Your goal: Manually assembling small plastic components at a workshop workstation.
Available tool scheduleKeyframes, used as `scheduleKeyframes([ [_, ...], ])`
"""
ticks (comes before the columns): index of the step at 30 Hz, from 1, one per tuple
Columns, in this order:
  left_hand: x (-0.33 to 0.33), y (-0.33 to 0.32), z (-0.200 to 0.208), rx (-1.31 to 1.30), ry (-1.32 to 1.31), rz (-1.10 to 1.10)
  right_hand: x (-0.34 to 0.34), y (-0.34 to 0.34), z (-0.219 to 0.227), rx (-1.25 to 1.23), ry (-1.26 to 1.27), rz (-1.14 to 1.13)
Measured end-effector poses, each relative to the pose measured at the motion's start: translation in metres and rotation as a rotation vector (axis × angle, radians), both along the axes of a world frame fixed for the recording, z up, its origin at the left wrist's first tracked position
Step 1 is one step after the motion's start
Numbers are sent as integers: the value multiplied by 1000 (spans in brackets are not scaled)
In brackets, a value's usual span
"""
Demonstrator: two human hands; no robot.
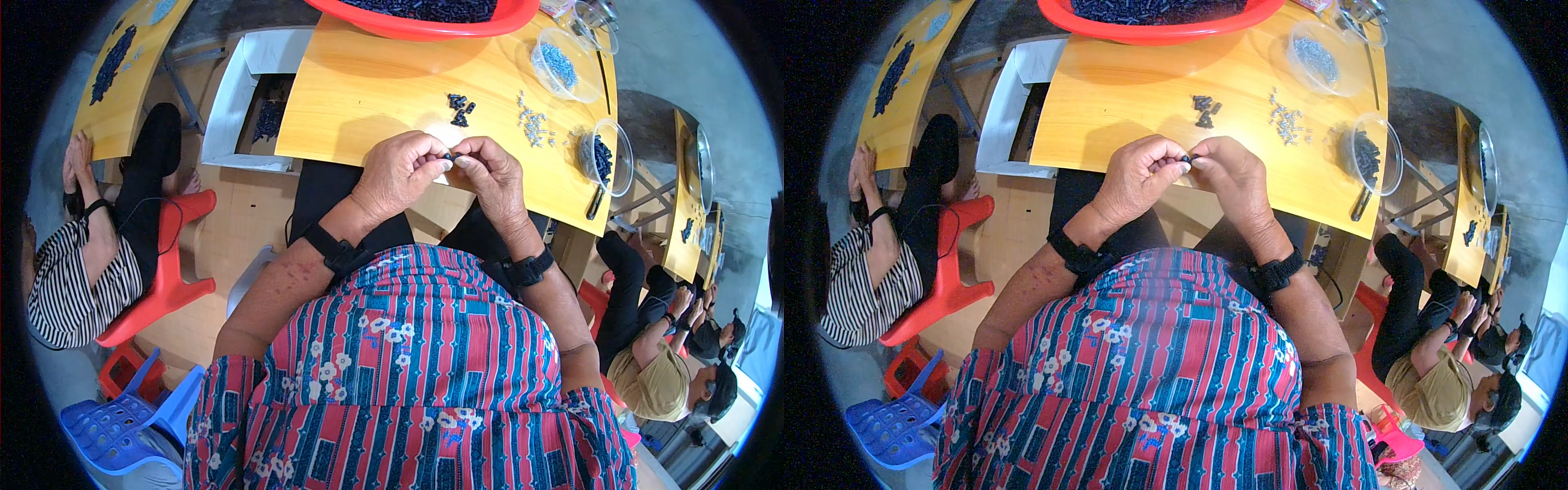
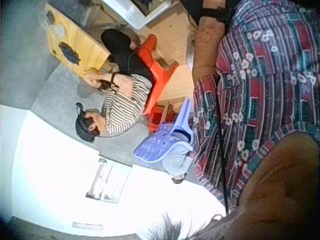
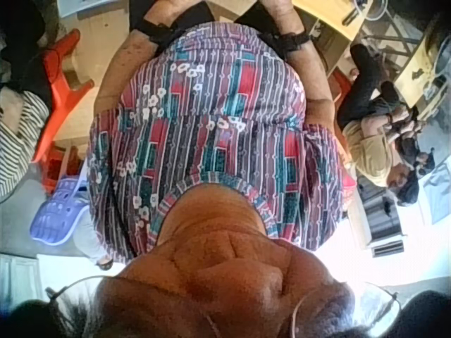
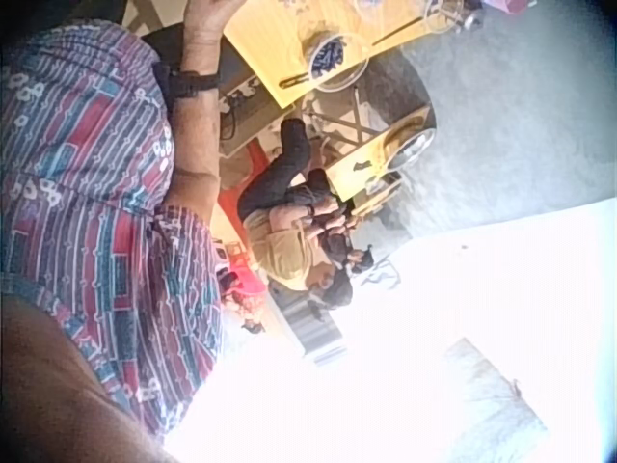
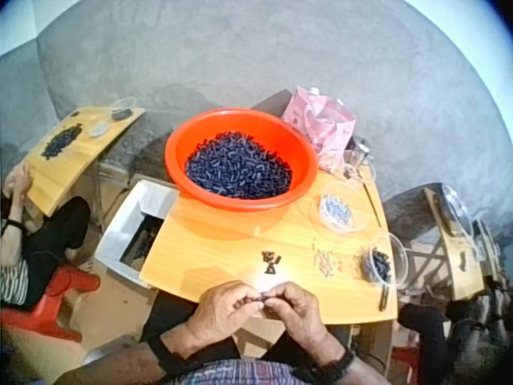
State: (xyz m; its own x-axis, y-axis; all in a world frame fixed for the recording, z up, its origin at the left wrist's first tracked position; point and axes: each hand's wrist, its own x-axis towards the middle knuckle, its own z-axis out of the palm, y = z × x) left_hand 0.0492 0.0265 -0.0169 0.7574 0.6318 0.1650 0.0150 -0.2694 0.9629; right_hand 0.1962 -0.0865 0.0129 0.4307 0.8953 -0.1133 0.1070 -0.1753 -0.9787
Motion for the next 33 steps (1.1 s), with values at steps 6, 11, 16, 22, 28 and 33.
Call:
scheduleKeyframes([
  [6, 0, 0, -1, 15, -3, -3, 3, 1, -1, 33, -75, 16],
  [11, 0, 0, 1, 23, 19, -8, 1, 3, 1, -5, -105, 7],
  [16, 0, 0, 0, 7, 14, -5, 0, 4, 3, -16, -111, 9],
  [22, -1, -1, -1, -4, 9, 0, -3, 4, 5, -19, -101, 16],
  [28, 0, 0, 2, 6, 18, -2, -1, 3, 8, -82, -261, 15],
  [33, 0, 0, 1, 6, 24, 5, -2, 5, 8, -47, -474, 32],
])
